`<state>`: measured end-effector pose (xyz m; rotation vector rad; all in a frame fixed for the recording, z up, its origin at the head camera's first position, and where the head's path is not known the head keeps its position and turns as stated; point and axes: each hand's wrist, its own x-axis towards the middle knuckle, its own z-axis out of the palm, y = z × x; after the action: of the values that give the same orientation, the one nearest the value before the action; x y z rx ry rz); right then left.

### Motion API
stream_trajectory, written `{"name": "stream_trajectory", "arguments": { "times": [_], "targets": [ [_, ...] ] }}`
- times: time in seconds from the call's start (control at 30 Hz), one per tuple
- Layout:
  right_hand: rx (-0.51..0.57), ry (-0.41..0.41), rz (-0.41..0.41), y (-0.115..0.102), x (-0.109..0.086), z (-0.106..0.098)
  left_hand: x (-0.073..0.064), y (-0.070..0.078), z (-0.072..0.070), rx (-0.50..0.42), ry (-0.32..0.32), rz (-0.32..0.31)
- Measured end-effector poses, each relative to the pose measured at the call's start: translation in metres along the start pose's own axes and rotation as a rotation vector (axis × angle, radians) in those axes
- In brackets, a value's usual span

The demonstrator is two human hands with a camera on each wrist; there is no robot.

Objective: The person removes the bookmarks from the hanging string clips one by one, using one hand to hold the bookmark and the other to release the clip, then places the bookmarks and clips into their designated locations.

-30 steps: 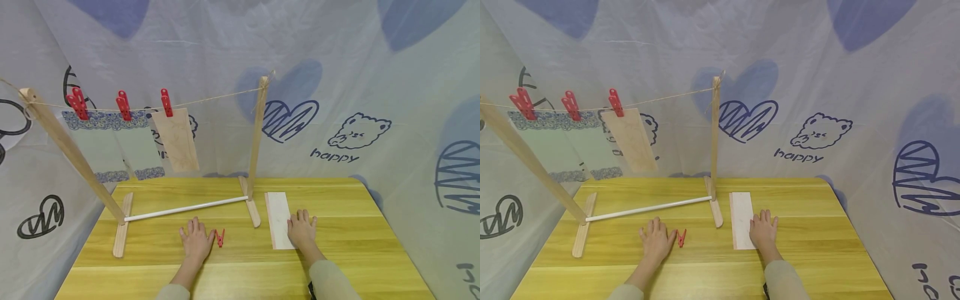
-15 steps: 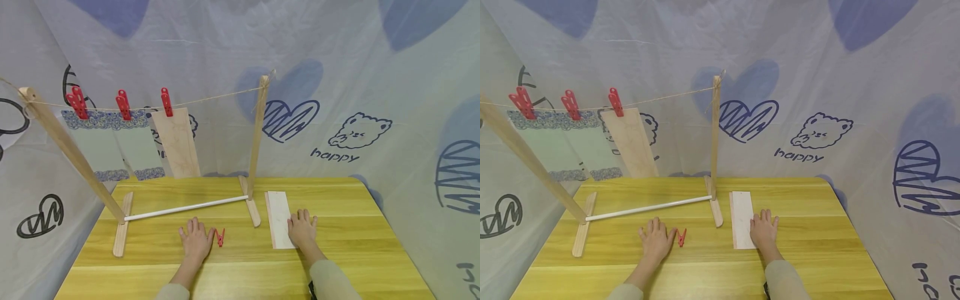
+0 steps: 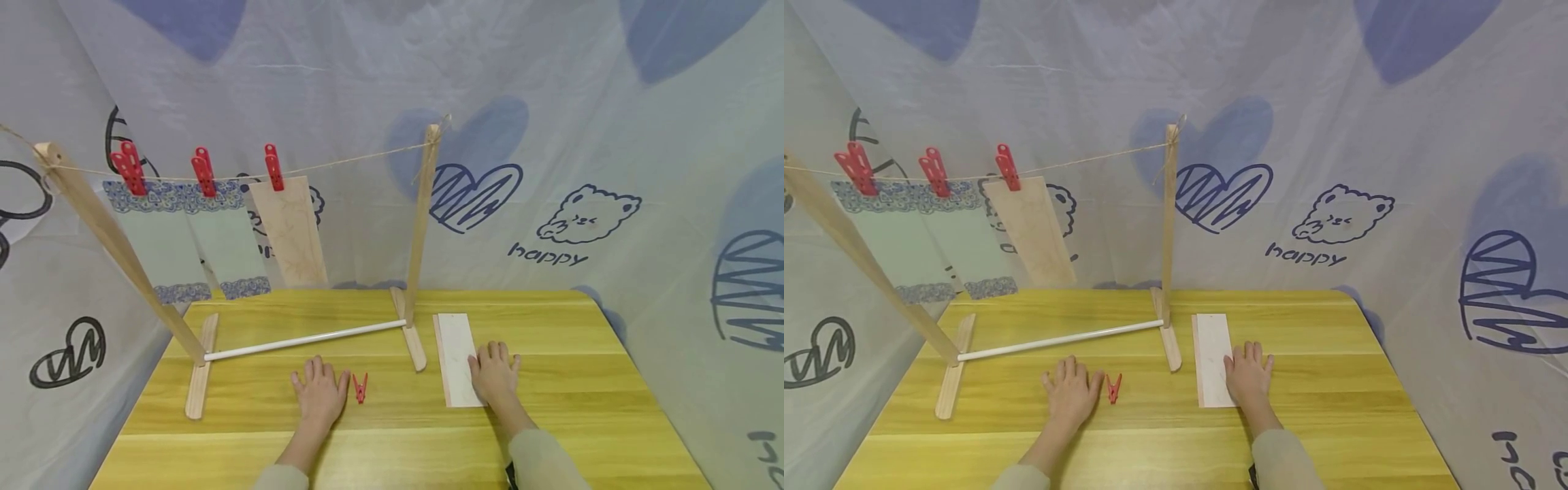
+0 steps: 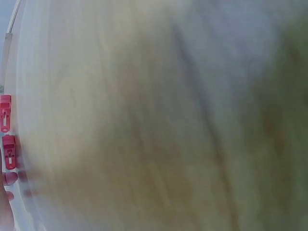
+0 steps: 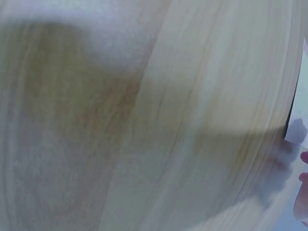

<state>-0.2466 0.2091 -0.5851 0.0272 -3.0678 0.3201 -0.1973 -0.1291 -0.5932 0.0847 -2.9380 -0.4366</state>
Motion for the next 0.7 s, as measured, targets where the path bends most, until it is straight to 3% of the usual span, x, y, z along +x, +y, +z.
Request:
{"name": "stream_trajectory", "arguments": {
  "times": [0.4, 0.7],
  "targets": [
    [0.048, 0.106, -0.004, -0.003, -0.002, -0.006, 0.001, -0.002, -0.007, -0.018, 0.069, 0.005],
    [0.097, 0.236, -0.051, -0.013, -0.002, -0.016, 0.001, 0.002, -0.021, -0.015, 0.085, 0.023]
  ]
}}
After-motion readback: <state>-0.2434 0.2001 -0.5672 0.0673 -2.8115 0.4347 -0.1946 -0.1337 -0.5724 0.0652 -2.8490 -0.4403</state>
